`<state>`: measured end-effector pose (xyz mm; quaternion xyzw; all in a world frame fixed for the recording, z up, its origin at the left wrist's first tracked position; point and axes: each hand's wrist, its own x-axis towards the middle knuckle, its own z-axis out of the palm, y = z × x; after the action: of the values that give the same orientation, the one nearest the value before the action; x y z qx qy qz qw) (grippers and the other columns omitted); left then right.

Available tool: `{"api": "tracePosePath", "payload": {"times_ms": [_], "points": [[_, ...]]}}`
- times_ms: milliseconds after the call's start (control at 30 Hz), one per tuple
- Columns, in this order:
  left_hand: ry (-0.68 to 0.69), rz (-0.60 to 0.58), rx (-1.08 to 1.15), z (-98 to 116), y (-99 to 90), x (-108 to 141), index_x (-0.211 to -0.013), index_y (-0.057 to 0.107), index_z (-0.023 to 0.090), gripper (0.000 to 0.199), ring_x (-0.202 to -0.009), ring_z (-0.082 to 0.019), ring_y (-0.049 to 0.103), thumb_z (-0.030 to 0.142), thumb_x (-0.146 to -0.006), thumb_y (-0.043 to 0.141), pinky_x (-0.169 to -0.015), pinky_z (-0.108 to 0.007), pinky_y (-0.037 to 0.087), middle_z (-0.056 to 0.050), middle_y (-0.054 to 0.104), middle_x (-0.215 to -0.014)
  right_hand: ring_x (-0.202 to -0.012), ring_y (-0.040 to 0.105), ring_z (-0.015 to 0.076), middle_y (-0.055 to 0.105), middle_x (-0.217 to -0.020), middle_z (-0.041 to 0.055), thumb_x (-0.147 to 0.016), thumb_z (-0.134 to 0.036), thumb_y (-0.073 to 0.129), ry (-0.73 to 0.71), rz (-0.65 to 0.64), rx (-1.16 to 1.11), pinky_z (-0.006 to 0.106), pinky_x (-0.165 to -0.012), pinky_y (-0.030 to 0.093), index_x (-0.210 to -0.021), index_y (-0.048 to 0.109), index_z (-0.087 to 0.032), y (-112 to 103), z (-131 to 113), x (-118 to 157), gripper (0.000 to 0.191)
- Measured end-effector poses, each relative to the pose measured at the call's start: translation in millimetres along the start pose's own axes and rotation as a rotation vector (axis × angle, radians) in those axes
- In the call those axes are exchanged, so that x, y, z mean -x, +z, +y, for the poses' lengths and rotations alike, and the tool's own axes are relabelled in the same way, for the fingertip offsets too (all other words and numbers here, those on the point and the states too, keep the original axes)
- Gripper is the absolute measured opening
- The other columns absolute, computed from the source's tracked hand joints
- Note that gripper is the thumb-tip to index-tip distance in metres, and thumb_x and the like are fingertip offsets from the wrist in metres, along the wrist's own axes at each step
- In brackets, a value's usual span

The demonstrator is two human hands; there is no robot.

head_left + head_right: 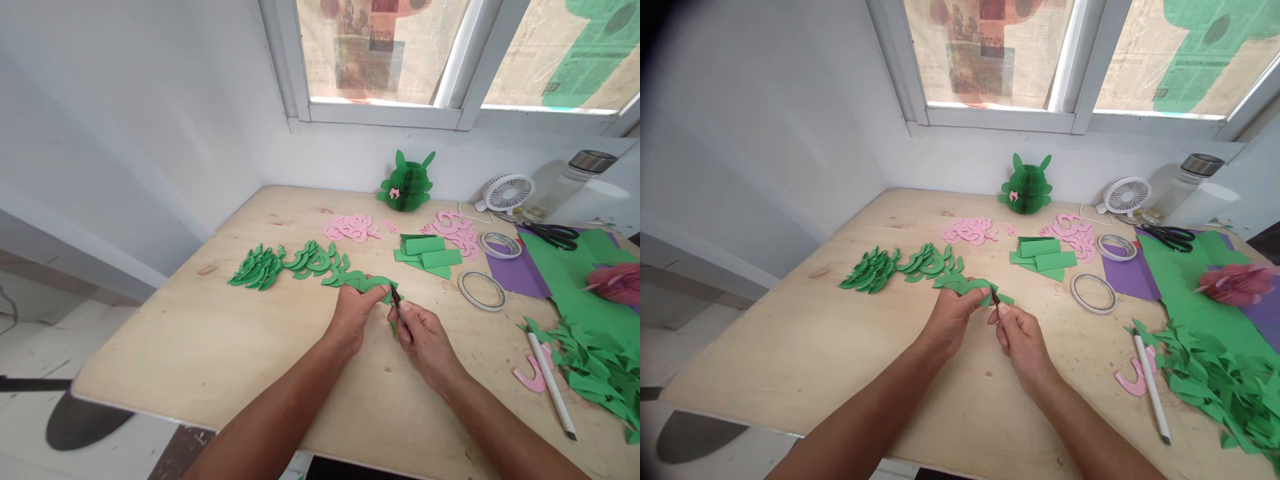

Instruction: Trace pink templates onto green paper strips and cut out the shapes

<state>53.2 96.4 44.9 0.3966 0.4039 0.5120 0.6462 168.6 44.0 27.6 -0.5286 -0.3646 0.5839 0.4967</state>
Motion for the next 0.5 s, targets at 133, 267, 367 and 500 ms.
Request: {"api": "tracePosePath", "payload": {"times_ms": [133, 267, 367, 500], "points": [[-0.018, -0.017, -0.004, 3.5, -0.6, -0.8, -0.056, 0.056, 0.016, 0.016, -0.062, -0.014, 0.051, 0.026, -0.061, 0.068, -0.065, -0.028, 0.041, 0.000, 0.055, -0.060, -0.041, 0.021, 0.0063, 0.034, -0.044, -0.0083, -0.077, -0.064, 0.058, 0.000, 0.009, 0.024, 0.024, -0.041, 0.012, -0.072, 0.055, -0.018, -0.5, 0.0, -0.2, 0.046], [-0.017, -0.030, -0.002, 5.9, -1.1, -1.0, -0.057, 0.058, 0.015, 0.015, -0.063, -0.014, 0.052, 0.025, -0.061, 0.068, -0.065, -0.028, 0.042, 0.000, 0.056, -0.061, -0.041, 0.021, 0.0058, 0.034, -0.044, -0.0082, -0.079, -0.063, 0.057, 0.000, 0.005, 0.033, 0.024, -0.041, 0.012, -0.073, 0.057, -0.017, -1.5, 1.7, -0.4, 0.047], [-0.015, -0.040, -0.010, 6.7, -1.1, -1.1, -0.058, 0.058, 0.015, 0.014, -0.064, -0.014, 0.053, 0.025, -0.062, 0.068, -0.067, -0.028, 0.042, 0.000, 0.056, -0.062, -0.041, 0.021, 0.0055, 0.034, -0.044, -0.0082, -0.081, -0.062, 0.056, -0.005, -0.004, 0.032, 0.024, -0.041, 0.012, -0.072, 0.056, -0.017, -1.8, 2.9, -0.5, 0.046], [0.002, -0.050, -0.036, 7.8, -0.5, -1.1, -0.057, 0.058, 0.015, 0.013, -0.062, -0.014, 0.052, 0.024, -0.062, 0.066, -0.065, -0.027, 0.041, 0.000, 0.056, -0.061, -0.041, 0.020, 0.0056, 0.034, -0.044, -0.0081, -0.080, -0.063, 0.057, -0.008, 0.004, 0.027, 0.024, -0.041, 0.012, -0.071, 0.056, -0.017, -1.2, 3.0, -0.6, 0.046]]}}
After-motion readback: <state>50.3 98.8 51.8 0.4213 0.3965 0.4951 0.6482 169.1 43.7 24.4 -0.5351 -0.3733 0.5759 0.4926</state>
